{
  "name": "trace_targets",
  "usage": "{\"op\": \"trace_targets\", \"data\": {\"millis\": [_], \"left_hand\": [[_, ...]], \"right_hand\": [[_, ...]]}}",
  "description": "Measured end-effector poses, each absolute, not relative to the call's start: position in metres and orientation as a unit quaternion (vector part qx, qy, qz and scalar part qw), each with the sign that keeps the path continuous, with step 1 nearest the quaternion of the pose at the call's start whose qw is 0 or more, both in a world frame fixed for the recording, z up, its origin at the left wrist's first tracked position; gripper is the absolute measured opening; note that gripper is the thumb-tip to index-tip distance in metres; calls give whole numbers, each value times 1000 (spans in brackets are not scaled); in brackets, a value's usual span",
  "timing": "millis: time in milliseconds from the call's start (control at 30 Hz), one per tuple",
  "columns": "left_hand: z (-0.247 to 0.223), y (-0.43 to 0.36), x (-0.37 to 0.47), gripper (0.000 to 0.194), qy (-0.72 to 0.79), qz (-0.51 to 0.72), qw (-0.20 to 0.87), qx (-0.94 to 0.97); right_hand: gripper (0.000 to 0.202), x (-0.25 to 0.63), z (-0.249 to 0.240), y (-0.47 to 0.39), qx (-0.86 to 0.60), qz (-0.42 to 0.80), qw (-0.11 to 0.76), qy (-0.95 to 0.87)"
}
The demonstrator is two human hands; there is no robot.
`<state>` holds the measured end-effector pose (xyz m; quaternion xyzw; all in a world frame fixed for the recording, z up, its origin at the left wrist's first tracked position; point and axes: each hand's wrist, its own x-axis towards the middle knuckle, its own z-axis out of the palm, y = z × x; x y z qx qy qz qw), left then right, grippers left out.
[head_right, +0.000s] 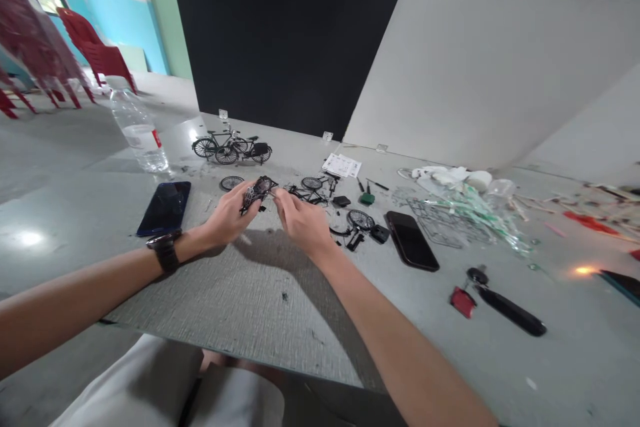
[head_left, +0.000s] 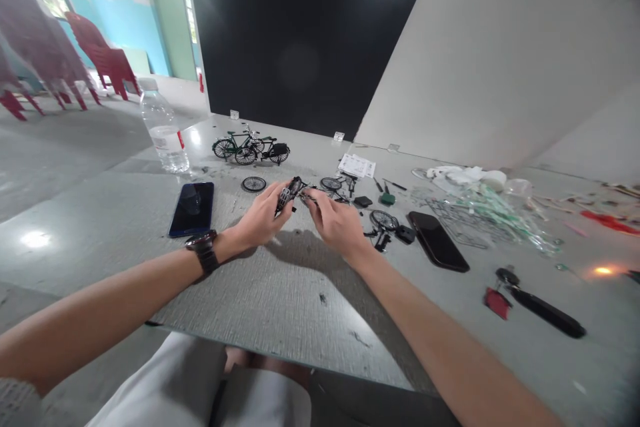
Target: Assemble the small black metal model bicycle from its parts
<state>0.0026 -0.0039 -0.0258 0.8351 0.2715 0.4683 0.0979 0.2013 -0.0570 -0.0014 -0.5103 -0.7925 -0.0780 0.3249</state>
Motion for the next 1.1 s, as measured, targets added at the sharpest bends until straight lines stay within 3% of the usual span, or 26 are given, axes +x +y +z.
{"op": "trace_targets", "data": {"millis": [233, 533, 700, 800, 900, 967, 1100], "left_hand": [[-24, -8, 2, 32, 266, 485, 98, 827], [-27, -2, -3, 38, 249, 474, 79, 841], [-29, -1, -6, 41, 235, 471, 63, 848], [-30, 0, -6, 43, 235, 464, 57, 852], [-29, 0, -4, 43, 244, 449, 68, 857], [-28, 1, -1, 41, 262, 453, 80, 849], [-28, 3, 2, 37, 291, 467, 93, 830]], "right_hand": [[25, 189, -4, -63, -500, 5, 372, -782], [30, 180, 2, -64, -483, 305, 497, -654], [37, 180, 10, -62, -457, 527, 491, -522], [39, 181, 9, -60, -450, 589, 475, -474], [30, 183, 3, -58, -483, 513, 482, -520], [21, 187, -2, -57, -510, 366, 478, -615], [13, 195, -6, -58, -487, 60, 366, -791]]}}
